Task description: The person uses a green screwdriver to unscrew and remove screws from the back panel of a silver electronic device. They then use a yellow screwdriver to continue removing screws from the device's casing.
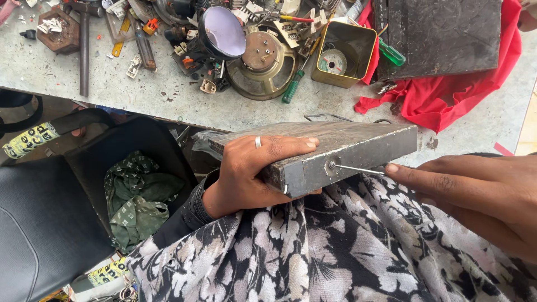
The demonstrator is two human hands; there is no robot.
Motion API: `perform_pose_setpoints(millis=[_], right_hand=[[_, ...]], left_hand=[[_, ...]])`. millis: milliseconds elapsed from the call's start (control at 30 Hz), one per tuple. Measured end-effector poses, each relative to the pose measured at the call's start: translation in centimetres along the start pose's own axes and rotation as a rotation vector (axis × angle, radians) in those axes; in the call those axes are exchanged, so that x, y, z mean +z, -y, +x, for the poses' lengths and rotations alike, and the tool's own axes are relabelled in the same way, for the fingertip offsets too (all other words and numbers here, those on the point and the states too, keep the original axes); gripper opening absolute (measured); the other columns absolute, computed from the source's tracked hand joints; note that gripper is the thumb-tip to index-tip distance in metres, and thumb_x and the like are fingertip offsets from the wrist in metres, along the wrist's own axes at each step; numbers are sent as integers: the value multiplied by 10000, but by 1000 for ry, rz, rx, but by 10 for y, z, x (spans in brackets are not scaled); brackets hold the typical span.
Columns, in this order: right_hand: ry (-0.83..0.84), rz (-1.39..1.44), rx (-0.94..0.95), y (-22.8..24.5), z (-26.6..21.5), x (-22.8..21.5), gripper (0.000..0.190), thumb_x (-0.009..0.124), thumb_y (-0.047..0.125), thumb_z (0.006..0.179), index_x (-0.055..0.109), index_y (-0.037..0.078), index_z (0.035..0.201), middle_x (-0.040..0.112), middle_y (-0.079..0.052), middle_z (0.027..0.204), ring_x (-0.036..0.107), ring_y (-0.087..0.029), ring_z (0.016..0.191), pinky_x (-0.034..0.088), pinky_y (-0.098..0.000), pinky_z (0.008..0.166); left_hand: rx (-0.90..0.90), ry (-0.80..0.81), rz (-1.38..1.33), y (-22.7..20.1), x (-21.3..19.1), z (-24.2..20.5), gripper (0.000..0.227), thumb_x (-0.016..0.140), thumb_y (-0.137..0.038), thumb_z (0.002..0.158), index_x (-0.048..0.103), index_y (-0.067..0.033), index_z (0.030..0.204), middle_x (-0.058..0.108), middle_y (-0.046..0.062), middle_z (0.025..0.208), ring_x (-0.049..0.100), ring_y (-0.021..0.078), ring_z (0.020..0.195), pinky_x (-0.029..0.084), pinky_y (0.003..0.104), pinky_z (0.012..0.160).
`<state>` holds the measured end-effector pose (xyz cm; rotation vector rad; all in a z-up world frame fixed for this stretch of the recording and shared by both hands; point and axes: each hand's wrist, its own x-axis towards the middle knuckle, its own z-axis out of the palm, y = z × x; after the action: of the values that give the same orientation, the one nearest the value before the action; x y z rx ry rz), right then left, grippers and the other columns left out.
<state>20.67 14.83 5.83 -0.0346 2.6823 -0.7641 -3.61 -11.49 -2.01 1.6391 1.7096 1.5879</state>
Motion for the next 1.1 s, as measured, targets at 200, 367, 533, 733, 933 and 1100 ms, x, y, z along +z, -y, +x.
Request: perform_pose_setpoints(millis=[200,367,533,733,933,1100], right_hand=[[116,79,49,-13,-2,3,655,600,211,929,486,284,1570,806,44,1083,757,-122,978,589,-324,797],[89,90,152,-16,1,-7,510,640,251,932,643,364,1429,757,119,902,776,-42,866,597,-308,791],[402,109,619,-5,34,-39,315,668,391,931,765,434,1228,746,74,720,741,-59,761,619,-282,770],[265,-193,585,42,57,-46,322,724,527,802,816,428,1095,810,97,830,778,-162,768,595,-386,723],[304,-467,553,66,50,-43,398,624,483,854,705,428,1239,722,65,825,751,-174,723,585,-394,631],[121,-915,-4,62,36,-40,578,598,270,872,613,251,1450,597,33,887,622,-102,618,448,-320,472]], left_hand=[[-6,-7,24,0,-1,1,539,955,-283,769,714,-89,1210,763,72,1200,781,215,1100,608,306,933],[-12,5,54,-2,2,3,546,945,-280,783,705,-108,1243,761,72,1215,781,217,1094,609,309,930],[-29,48,53,-4,5,9,549,937,-266,786,704,-109,1257,764,83,1218,785,221,1059,609,310,900],[-45,42,72,-4,5,17,555,953,-290,768,710,-107,1232,773,86,1158,790,211,952,606,308,842],[-37,22,35,-3,0,21,557,960,-286,770,702,-115,1233,771,81,1158,792,213,962,609,300,849],[-84,37,6,1,-6,23,547,957,-311,767,714,-134,1224,778,76,1141,793,206,934,607,295,821]])
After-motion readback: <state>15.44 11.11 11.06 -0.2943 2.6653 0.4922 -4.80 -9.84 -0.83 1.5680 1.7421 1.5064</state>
